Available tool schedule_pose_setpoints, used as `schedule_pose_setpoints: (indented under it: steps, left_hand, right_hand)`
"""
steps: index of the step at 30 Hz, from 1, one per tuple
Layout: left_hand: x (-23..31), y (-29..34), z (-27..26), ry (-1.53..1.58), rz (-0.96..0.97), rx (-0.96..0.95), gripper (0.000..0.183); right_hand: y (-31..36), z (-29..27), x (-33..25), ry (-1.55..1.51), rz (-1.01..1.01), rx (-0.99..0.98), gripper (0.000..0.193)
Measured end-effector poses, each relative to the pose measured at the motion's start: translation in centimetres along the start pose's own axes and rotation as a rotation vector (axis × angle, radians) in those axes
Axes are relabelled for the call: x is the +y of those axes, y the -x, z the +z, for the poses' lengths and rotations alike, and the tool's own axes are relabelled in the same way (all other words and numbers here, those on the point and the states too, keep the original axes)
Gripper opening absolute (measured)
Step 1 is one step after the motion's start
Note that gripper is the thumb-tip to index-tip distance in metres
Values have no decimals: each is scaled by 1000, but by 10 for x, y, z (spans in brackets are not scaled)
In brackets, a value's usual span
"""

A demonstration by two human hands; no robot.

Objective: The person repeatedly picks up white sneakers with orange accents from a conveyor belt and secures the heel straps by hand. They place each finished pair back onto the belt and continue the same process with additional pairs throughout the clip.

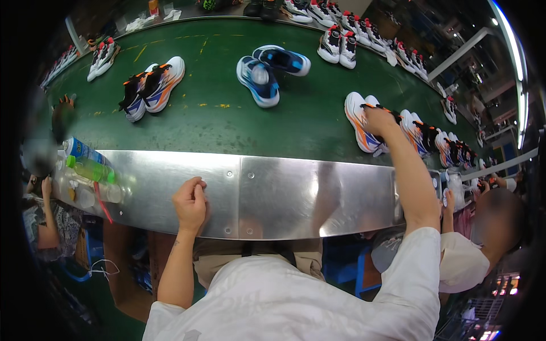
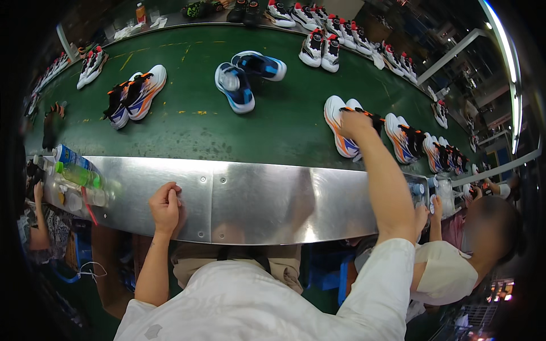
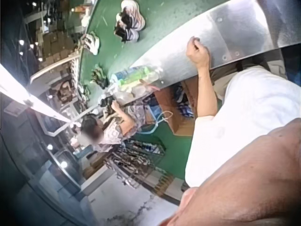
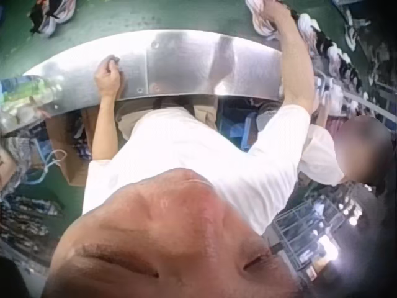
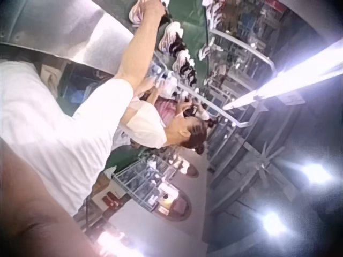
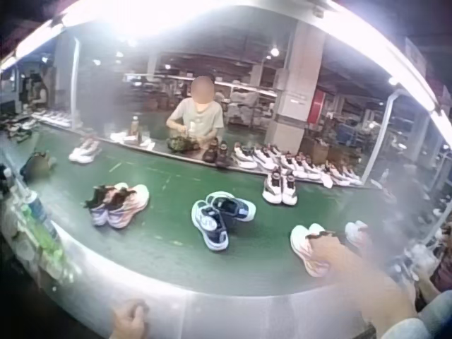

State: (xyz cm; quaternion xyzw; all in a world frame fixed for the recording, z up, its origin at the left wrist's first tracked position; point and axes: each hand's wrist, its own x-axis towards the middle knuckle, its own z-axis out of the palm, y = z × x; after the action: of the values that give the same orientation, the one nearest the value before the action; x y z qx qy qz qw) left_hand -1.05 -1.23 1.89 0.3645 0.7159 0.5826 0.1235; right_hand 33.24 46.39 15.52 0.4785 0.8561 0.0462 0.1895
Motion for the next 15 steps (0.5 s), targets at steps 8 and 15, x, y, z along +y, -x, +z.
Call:
schedule_pose_setpoints:
  steps: [8, 15]
  left_hand:
    - [3, -4, 6, -111, 80, 29, 17]
    - [21, -7, 11, -244, 169, 45, 17]
  right_hand:
    - [23, 54, 58, 138, 159, -151, 54]
    - [-14, -20, -104, -153, -335, 240, 76]
